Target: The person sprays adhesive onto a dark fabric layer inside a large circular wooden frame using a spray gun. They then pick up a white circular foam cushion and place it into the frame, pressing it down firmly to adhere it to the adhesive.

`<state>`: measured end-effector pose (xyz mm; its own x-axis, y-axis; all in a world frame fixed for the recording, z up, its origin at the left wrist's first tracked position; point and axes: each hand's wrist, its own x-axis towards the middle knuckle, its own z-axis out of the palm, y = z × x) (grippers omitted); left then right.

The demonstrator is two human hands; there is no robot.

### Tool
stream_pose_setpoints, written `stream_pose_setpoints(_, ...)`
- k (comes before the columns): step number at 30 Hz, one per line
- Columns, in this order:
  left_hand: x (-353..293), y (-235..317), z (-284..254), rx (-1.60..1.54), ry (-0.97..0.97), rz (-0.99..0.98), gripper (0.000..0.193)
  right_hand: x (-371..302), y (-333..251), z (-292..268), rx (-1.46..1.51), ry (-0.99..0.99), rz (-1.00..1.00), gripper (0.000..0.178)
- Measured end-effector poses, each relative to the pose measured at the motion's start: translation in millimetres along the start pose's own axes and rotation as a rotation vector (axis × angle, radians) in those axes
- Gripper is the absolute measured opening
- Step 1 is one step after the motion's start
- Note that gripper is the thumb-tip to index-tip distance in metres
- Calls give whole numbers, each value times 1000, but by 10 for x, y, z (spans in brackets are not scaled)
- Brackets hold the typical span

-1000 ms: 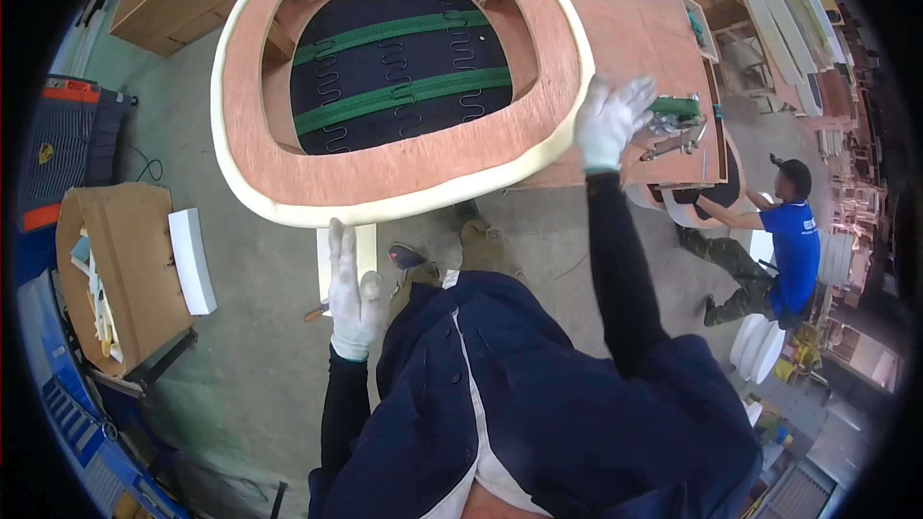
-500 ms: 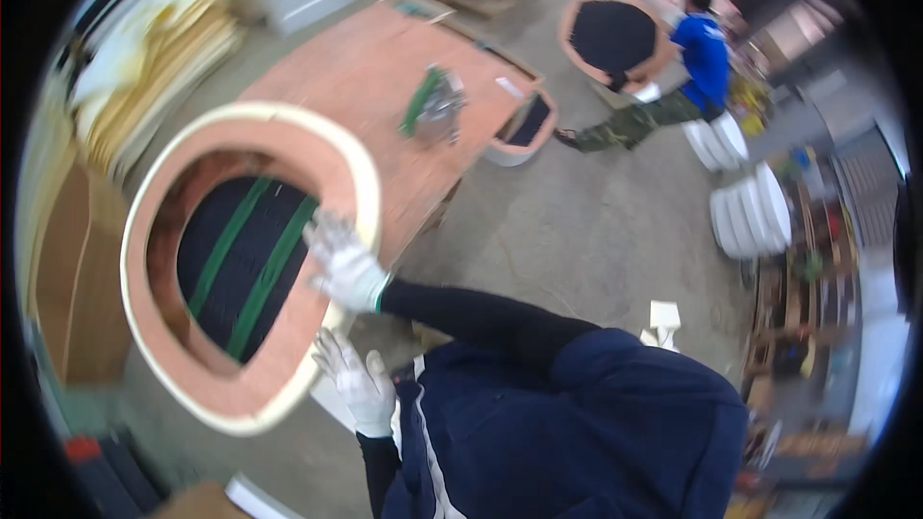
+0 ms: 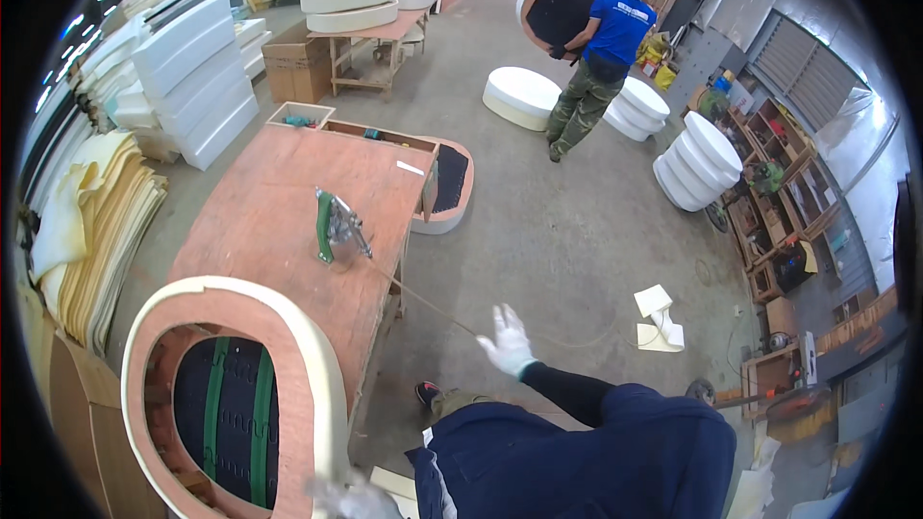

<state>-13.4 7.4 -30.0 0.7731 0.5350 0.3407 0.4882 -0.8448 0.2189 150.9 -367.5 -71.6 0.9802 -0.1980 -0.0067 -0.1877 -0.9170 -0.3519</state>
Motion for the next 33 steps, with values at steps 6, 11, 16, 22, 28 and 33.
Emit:
stream_pose_setpoints(6, 423, 196, 17, -76, -53, 63, 62, 264, 402, -31, 63, -121, 266, 84)
stream_pose_setpoints(11, 645, 318, 107, -81, -70, 64, 61, 763, 226, 57, 165, -224, 104, 84)
stream_pose_setpoints(16, 850, 295, 124, -81, -82, 68, 59, 1090, -754, 63, 393, -369, -79, 80)
stream_pose_setpoints(22, 1103, 246, 172, -106, -83, 84, 58, 1347, -2267, 195, 648, -473, -474, 77)
stream_pose_setpoints(28, 1394, 73, 245, -155, -103, 125, 56, 1663, -3255, 615, 615, -401, -528, 81)
stream_pose_setpoints(33, 1632, -78, 367, -215, -101, 146, 55, 1305, -3548, 937, 492, -490, -495, 82)
